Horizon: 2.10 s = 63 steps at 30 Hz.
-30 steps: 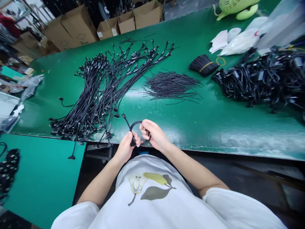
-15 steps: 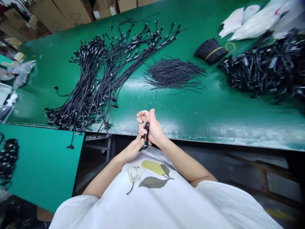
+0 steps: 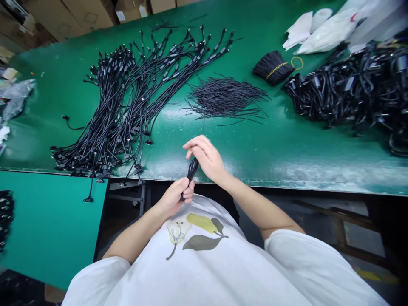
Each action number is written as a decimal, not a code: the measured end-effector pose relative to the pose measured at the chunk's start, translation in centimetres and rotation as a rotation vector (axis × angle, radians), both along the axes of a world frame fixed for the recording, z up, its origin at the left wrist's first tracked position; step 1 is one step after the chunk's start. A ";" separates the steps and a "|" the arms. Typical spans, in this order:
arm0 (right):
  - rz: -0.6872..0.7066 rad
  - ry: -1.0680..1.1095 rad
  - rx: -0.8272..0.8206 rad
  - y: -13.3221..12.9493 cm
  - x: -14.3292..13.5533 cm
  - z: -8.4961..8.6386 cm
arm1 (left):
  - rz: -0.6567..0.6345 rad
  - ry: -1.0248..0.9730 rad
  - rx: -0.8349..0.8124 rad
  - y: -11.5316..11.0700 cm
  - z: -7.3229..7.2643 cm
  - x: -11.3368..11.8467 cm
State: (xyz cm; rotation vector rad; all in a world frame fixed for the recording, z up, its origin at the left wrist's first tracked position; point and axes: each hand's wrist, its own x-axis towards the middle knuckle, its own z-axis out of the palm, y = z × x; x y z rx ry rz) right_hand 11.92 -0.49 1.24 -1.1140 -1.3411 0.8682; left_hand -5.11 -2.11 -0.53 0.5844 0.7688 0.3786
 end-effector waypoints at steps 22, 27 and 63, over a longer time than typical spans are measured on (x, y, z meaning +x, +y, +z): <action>0.438 -1.287 0.326 -2.6 2.1 -3.3 | -0.528 0.654 1.169 3.8 1.7 -0.7; 0.487 -1.155 0.346 0.1 4.3 -1.7 | -0.493 0.580 0.963 4.8 0.7 -0.3; -0.041 -1.156 0.333 -2.1 0.5 -0.7 | 0.183 0.193 0.515 4.0 0.4 2.2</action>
